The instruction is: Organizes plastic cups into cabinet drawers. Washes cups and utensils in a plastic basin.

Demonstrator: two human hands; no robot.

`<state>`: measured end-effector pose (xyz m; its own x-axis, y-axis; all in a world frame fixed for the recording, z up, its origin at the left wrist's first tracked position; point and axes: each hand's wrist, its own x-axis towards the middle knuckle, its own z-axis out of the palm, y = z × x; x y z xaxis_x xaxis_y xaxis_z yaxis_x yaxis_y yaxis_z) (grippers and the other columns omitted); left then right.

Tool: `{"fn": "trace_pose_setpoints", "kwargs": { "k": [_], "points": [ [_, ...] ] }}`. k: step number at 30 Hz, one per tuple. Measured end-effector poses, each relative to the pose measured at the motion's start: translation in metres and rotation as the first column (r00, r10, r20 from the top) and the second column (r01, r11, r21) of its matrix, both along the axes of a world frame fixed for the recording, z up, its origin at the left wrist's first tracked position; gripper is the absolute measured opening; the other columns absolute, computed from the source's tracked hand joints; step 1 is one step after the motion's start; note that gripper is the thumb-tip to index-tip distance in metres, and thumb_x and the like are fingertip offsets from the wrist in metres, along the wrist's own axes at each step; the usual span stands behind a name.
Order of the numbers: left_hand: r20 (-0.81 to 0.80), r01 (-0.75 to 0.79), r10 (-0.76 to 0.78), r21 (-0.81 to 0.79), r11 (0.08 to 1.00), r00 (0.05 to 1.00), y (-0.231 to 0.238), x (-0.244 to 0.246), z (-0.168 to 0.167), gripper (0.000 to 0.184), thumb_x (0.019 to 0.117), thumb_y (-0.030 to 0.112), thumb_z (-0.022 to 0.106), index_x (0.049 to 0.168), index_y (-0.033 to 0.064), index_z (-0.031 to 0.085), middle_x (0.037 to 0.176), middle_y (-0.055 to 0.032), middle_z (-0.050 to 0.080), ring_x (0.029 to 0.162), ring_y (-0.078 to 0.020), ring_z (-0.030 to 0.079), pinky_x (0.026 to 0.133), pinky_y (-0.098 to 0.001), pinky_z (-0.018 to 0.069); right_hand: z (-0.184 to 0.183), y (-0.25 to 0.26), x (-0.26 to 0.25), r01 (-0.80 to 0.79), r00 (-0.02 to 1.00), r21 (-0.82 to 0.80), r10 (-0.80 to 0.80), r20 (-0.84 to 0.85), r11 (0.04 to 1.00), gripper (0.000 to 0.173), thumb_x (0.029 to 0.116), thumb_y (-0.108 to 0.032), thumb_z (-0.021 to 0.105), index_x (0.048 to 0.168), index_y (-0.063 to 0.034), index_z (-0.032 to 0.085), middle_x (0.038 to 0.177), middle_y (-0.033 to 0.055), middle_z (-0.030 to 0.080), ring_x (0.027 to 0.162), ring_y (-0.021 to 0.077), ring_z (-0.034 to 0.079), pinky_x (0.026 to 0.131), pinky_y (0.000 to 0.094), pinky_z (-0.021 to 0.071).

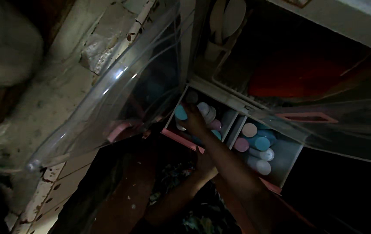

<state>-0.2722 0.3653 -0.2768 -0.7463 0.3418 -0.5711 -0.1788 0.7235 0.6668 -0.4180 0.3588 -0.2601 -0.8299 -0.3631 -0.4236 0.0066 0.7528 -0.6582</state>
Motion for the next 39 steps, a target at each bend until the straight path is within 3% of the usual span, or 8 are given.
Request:
{"fn": "trace_pose_setpoints", "kwargs": {
  "k": [6,11,15,21,25,30,36,39],
  "points": [
    [-0.084,-0.040,0.039,-0.020,0.999,0.996,-0.011,-0.002,-0.005,0.049,0.0984,0.024,0.064,0.140,-0.0017,0.059,0.145,-0.0241,0.057,0.143,-0.0416,0.044,0.116,-0.0766,0.0106,-0.014,0.011,0.004,-0.110,0.986,0.023,0.106,0.130,0.994,0.076,0.0894,-0.021,0.080,0.154,-0.0082,0.044,0.156,0.0237,0.042,0.139,0.0411,0.048,0.111,0.0567,0.0441],
    [0.088,0.093,-0.086,-0.079,0.993,0.992,-0.011,-0.007,-0.005,0.054,0.1038,0.029,0.055,0.148,-0.0015,0.050,0.147,-0.0233,0.055,0.143,-0.0407,0.043,0.120,-0.0703,0.0055,-0.053,0.012,0.028,-0.181,0.970,0.163,0.148,0.193,0.970,0.069,0.0962,-0.023,0.071,0.158,-0.0190,0.040,0.165,0.0226,0.029,0.144,0.0441,0.042,0.110,0.0578,0.0438],
    [-0.126,0.084,-0.096,-0.095,0.992,0.987,-0.011,0.013,-0.031,0.050,0.0983,0.028,0.063,0.141,0.0014,0.059,0.141,-0.0228,0.060,0.139,-0.0434,0.048,0.117,-0.0748,0.0129,-0.049,0.013,0.024,-0.206,0.973,0.141,0.187,0.134,0.968,0.071,0.0958,-0.016,0.071,0.159,-0.0234,0.039,0.163,0.0258,0.030,0.145,0.0473,0.039,0.110,0.0601,0.0430],
    [-0.156,0.100,-0.105,-0.044,0.994,0.982,-0.008,0.008,-0.033,0.065,0.0981,0.022,0.061,0.157,0.0056,0.040,0.166,-0.0096,0.033,0.154,-0.0320,0.027,0.118,-0.0622,0.0248,-0.063,0.014,0.037,-0.280,0.952,0.157,0.254,0.169,0.947,0.063,0.0985,-0.003,0.062,0.156,-0.0220,0.045,0.163,0.0203,0.034,0.144,0.0483,0.038,0.105,0.0622,0.0445],
    [-0.110,0.123,-0.129,-0.055,0.991,0.986,-0.008,0.007,-0.033,0.061,0.0989,0.025,0.061,0.152,0.0000,0.046,0.159,-0.0193,0.042,0.151,-0.0373,0.032,0.121,-0.0631,0.0183,-0.044,0.017,0.030,-0.215,0.962,0.222,0.167,0.216,0.951,0.067,0.0963,-0.015,0.069,0.157,-0.0208,0.042,0.163,0.0252,0.031,0.148,0.0494,0.031,0.115,0.0673,0.0297],
    [-0.038,0.113,-0.116,-0.076,0.991,0.993,-0.028,-0.002,-0.011,0.041,0.1039,0.020,0.053,0.138,-0.0014,0.061,0.145,-0.0244,0.056,0.144,-0.0424,0.043,0.121,-0.0693,0.0120,0.014,0.062,0.036,-0.097,0.913,0.353,-0.058,0.404,0.931,0.071,0.0991,-0.040,0.066,0.159,-0.0143,0.037,0.161,0.0316,0.030,0.145,0.0520,0.034,0.113,0.0670,0.0322],
    [-0.492,-0.094,0.165,0.165,0.982,0.855,-0.046,0.047,-0.036,0.040,0.0901,0.012,0.065,0.127,-0.0017,0.069,0.141,-0.0299,0.057,0.133,-0.0538,0.051,0.107,-0.0752,0.0324,-0.008,0.083,0.055,0.064,0.905,0.294,-0.180,0.386,0.954,0.064,0.1008,-0.027,0.063,0.157,-0.0086,0.039,0.155,0.0328,0.037,0.139,0.0482,0.045,0.111,0.0561,0.0423],
    [-0.490,-0.472,0.523,0.235,0.850,0.697,-0.050,0.059,-0.053,0.070,0.0910,0.028,0.063,0.143,-0.0140,0.045,0.155,-0.0432,0.026,0.143,-0.0558,0.032,0.114,-0.0637,0.0322,-0.005,0.081,0.052,0.075,0.922,0.236,-0.158,0.355,0.969,0.062,0.0978,-0.024,0.066,0.154,-0.0094,0.045,0.154,0.0313,0.039,0.132,0.0464,0.053,0.108,0.0548,0.0459]
  ]
}}
